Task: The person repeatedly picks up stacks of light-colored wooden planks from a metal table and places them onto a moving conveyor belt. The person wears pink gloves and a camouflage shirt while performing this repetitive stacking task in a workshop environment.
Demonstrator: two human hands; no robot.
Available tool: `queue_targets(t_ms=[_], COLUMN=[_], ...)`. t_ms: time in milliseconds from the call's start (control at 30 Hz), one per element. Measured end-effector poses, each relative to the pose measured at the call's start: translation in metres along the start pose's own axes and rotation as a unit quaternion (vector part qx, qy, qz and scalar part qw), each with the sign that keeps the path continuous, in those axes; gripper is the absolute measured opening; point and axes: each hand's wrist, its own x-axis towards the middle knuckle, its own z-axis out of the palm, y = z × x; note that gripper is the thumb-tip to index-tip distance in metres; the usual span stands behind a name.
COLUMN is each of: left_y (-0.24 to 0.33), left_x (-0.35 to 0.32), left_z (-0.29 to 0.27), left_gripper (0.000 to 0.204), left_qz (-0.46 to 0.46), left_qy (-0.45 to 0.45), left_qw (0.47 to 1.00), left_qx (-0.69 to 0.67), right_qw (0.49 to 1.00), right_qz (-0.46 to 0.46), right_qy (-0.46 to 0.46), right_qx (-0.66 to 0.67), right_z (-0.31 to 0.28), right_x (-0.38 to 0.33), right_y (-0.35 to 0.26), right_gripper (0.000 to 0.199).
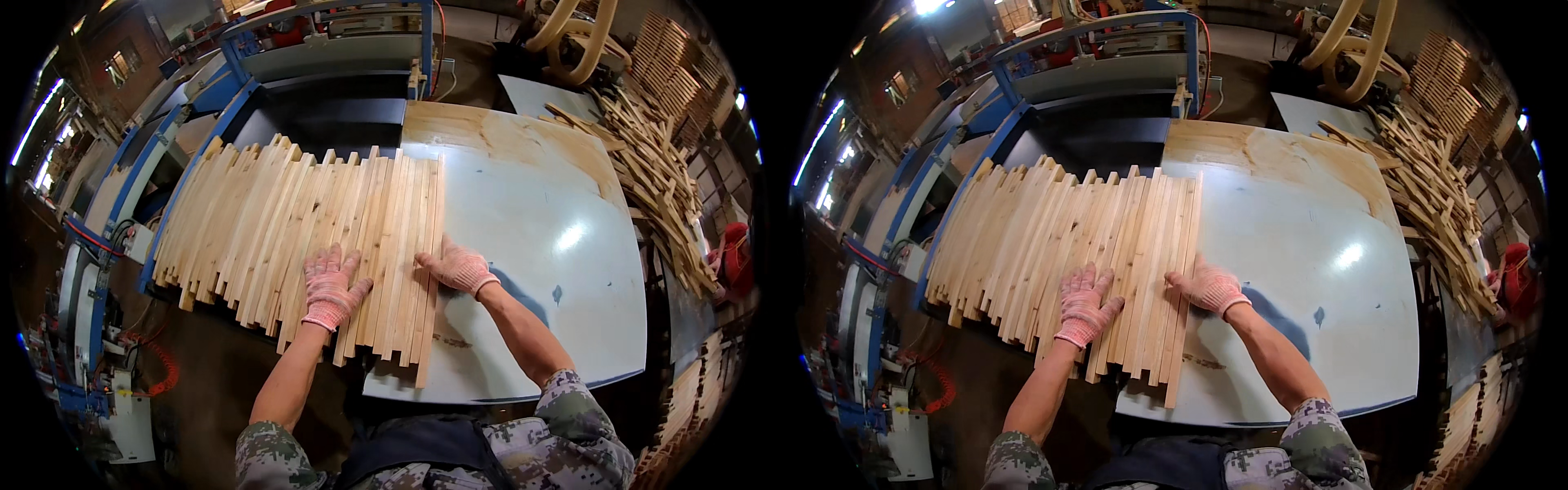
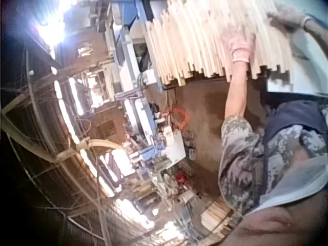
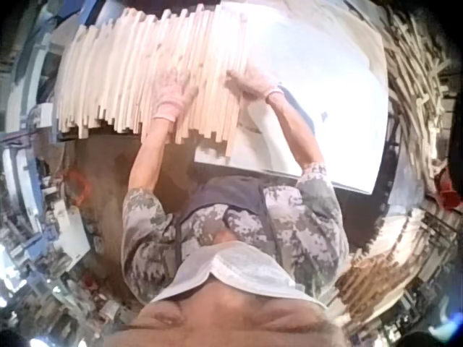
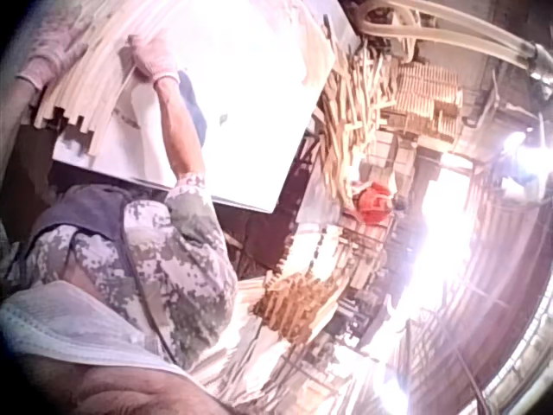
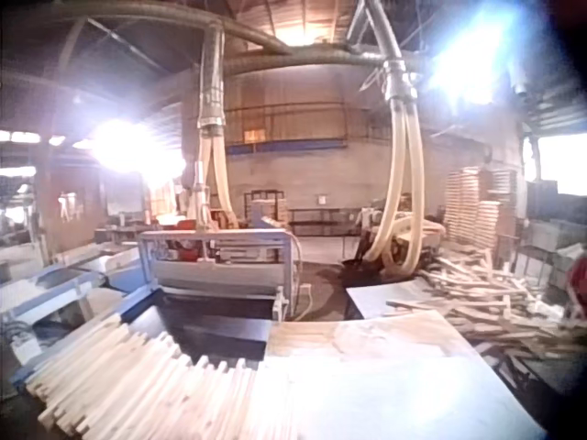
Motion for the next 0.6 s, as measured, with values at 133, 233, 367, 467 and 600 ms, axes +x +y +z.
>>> queue_targets(t_ms=[133, 233, 367, 467, 600], left_y=[0.007, 0.006, 0.007, 0.001, -0.004], left_x=[0.001, -0.001, -0.002, -0.002, -0.006], left_z=[-0.003, -0.007, -0.015, -0.012, -0.018], left_gripper=[0.078, 0.076, 0.077, 0.076, 0.077], left_qz=[-0.003, 0.000, 0.002, 0.001, 0.005], left_qy=[0.029, 0.046, 0.047, 0.048, 0.028], left_qw=[0.999, 0.999, 0.999, 0.999, 0.998], left_qx=[0.018, 0.023, 0.007, -0.010, -0.055], right_qw=[0.982, 0.969, 0.959, 0.953, 0.942], right_qz=[-0.015, 0.008, 0.091, 0.106, 0.122], right_qy=[0.186, 0.240, 0.261, 0.277, 0.304], right_qx=[-0.030, -0.064, -0.059, -0.068, -0.076], right_z=[0.015, 0.040, 0.052, 0.055, 0.061], right_x=[-0.003, 0.014, 0.027, 0.029, 0.012], right_y=[-0.036, -0.076, -0.106, -0.107, -0.083], right_gripper=[0.108, 0.108, 0.105, 0.104, 0.104])
